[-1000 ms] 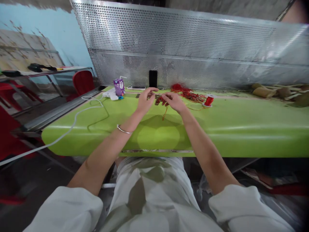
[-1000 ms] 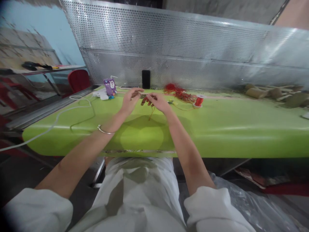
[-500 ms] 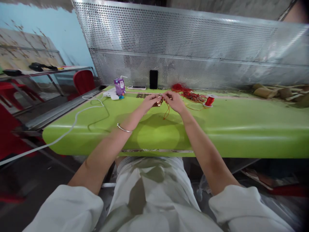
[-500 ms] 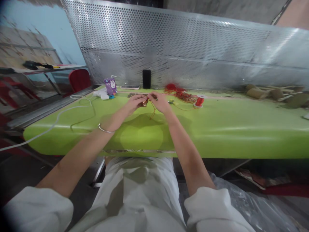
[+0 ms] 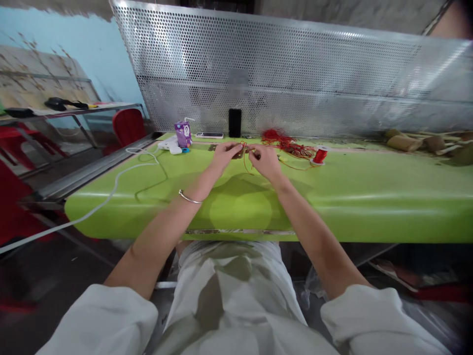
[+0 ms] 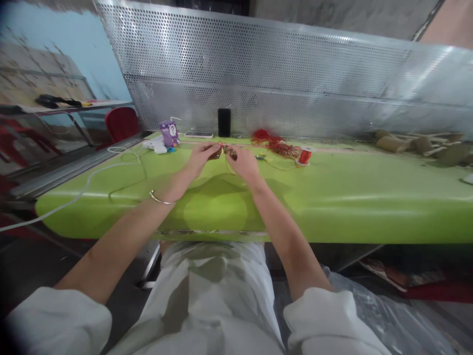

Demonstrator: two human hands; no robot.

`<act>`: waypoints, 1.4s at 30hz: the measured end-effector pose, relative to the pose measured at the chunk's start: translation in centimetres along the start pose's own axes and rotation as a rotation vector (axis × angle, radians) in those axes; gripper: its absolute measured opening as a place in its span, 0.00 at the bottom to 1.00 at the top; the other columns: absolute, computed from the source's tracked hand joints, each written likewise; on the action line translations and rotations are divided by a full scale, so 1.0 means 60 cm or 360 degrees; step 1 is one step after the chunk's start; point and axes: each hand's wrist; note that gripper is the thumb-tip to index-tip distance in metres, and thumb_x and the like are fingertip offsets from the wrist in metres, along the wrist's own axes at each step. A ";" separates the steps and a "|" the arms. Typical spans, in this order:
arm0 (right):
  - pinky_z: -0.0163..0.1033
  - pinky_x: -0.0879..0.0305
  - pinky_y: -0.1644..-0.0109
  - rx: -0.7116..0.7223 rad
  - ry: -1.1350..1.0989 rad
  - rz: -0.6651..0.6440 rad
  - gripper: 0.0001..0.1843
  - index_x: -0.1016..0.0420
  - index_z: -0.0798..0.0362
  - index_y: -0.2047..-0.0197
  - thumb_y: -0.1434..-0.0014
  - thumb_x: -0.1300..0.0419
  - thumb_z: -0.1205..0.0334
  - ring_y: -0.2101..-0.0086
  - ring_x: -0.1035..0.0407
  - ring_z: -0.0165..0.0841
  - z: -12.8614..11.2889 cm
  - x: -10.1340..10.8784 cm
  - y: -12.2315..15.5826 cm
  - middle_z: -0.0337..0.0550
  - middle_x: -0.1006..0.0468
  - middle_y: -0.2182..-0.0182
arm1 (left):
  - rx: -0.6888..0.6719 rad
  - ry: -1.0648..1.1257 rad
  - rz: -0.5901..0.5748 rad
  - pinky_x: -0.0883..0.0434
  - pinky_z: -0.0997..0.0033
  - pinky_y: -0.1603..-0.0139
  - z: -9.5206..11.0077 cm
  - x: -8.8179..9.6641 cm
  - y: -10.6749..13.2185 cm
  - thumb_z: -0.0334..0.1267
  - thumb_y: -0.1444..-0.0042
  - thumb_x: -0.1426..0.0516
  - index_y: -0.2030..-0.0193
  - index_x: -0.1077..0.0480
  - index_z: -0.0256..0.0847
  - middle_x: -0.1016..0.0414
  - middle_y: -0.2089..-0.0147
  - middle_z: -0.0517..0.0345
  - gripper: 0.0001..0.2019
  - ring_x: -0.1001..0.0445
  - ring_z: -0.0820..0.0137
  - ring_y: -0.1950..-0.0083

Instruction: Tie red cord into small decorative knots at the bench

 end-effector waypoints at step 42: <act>0.37 0.31 0.69 -0.0026 -0.0981 0.0068 0.21 0.22 0.49 0.66 0.38 0.47 0.43 0.60 0.27 0.36 0.010 0.016 -0.010 0.48 0.22 0.52 | -0.0040 -0.0227 -0.0041 0.36 0.71 0.69 -0.004 0.008 0.006 0.39 0.46 0.36 0.66 0.22 0.37 0.25 0.71 0.56 0.07 0.33 0.74 0.72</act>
Point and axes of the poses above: each hand's wrist, its own y-axis away from the middle knuckle, its own x-axis out of the back of the hand, z = x × y
